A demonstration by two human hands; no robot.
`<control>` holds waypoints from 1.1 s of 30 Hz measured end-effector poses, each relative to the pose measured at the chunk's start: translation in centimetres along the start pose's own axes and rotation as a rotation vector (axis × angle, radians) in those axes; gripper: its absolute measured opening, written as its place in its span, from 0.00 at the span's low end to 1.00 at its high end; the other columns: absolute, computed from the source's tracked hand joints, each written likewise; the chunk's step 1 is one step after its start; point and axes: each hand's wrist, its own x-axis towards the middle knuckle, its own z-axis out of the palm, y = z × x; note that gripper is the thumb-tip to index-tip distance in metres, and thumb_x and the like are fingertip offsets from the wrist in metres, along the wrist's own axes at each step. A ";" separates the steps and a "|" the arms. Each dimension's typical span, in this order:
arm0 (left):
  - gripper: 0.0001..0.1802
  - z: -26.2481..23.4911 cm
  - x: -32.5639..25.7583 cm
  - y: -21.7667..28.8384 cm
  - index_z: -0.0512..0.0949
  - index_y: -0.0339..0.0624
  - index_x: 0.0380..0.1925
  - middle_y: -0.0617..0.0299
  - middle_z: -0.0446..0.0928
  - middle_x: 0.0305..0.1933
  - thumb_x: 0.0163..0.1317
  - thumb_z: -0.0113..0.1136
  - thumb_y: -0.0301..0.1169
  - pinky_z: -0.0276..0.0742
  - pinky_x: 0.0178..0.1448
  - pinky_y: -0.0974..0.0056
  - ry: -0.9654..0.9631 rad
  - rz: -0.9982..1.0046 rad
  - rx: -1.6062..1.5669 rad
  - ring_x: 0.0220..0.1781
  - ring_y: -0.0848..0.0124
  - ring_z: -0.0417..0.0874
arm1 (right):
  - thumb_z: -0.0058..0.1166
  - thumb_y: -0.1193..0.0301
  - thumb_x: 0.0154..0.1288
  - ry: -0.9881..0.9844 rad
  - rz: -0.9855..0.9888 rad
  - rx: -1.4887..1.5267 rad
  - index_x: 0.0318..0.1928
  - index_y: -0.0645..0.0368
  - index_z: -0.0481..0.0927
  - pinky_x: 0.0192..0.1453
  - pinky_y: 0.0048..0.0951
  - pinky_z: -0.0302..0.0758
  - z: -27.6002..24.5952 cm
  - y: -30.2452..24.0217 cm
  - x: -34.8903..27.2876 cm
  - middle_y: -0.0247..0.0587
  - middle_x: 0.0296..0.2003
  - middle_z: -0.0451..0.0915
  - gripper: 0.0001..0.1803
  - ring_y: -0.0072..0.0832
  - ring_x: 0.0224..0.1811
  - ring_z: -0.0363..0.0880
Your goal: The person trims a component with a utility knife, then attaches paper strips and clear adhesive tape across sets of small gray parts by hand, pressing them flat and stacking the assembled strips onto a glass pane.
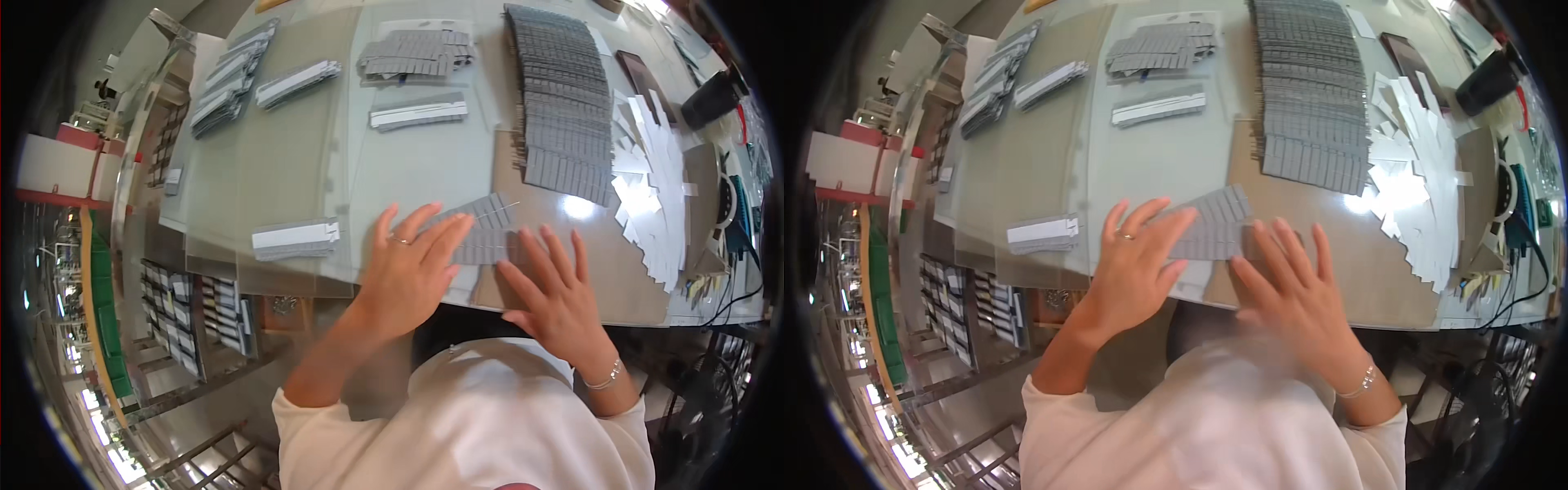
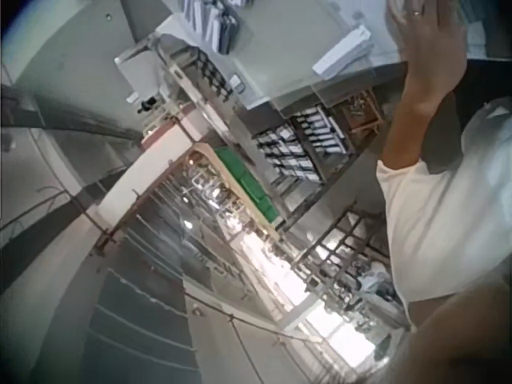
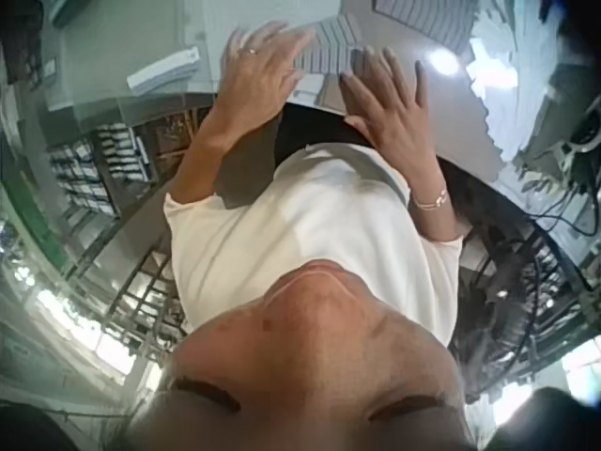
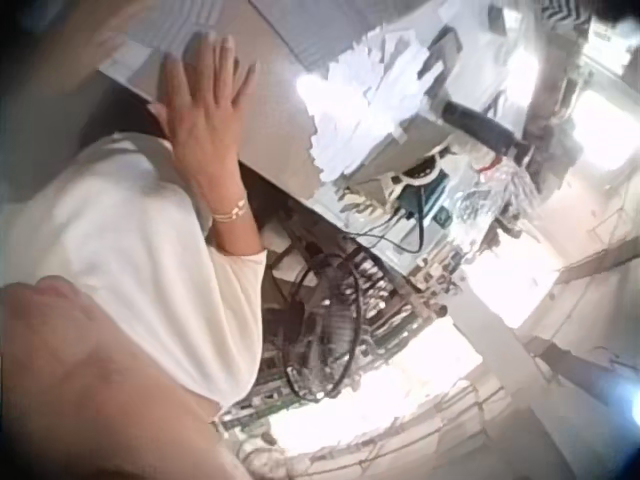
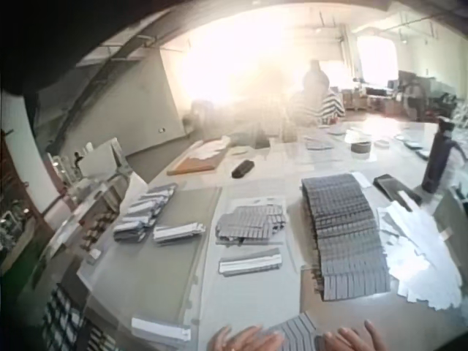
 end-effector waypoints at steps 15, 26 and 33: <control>0.39 -0.1 1.9 -1.0 0.62 0.38 0.70 0.57 0.71 0.70 0.59 0.65 0.33 0.33 0.80 0.37 -0.029 -0.040 0.078 0.78 0.53 0.61 | 0.66 0.70 0.57 0.355 0.315 -0.063 0.50 0.57 0.80 0.66 0.51 0.69 -3.9 5.5 -7.6 0.48 0.56 0.78 0.18 0.48 0.60 0.74; 0.18 2.7 1.1 6.6 0.80 0.41 0.49 0.54 0.73 0.63 0.60 0.64 0.37 0.43 0.77 0.29 0.028 0.179 -0.036 0.70 0.50 0.68 | 0.61 0.69 0.55 0.452 0.734 -0.498 0.27 0.59 0.78 0.41 0.43 0.73 -3.6 15.5 -7.1 0.44 0.30 0.75 0.07 0.42 0.37 0.77; 0.16 4.2 1.3 7.7 0.82 0.42 0.46 0.56 0.75 0.60 0.61 0.63 0.36 0.45 0.76 0.28 0.069 0.239 -0.098 0.68 0.53 0.70 | 0.57 0.73 0.53 0.411 0.705 -0.532 0.22 0.58 0.79 0.35 0.39 0.76 -4.9 16.2 -6.2 0.40 0.28 0.76 0.05 0.37 0.37 0.78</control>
